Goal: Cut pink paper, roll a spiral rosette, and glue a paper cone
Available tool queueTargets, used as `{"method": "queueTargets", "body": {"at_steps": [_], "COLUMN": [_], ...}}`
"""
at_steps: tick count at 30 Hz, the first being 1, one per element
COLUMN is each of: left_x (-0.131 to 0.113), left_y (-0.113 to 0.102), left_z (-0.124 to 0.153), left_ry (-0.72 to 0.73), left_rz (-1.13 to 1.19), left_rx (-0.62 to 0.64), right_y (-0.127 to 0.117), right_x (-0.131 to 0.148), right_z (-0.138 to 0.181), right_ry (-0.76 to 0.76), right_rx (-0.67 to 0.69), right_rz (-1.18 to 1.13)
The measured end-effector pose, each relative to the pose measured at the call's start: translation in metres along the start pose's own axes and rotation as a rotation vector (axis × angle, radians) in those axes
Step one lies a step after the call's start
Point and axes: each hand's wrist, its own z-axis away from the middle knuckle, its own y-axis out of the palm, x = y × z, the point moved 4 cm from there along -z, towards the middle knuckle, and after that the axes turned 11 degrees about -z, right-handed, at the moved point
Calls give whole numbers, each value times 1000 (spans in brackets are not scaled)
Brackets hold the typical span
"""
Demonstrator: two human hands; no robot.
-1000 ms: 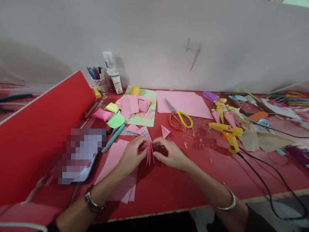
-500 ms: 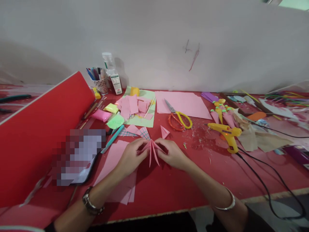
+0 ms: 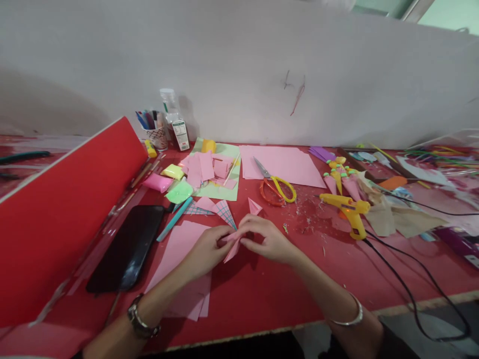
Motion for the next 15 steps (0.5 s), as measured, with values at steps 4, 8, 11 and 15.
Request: {"method": "queueTargets", "body": {"at_steps": [4, 8, 11, 15], "left_x": [-2, -4, -5, -6], "left_y": [-8, -13, -12, -10], "left_z": [2, 4, 6, 7], "left_ry": [-41, -56, -34, 34], "left_rz": [-41, -101, -139, -256], "left_rx": [-66, -123, -122, -127], "right_y": [-23, -47, -48, -34], "right_x": [-1, -3, -5, -3], "right_z": [0, 7, 12, 12], "right_ry": [84, 246, 344, 300], "right_rx": [-156, -333, -246, -113], "right_rz": [32, 12, 15, 28]}}
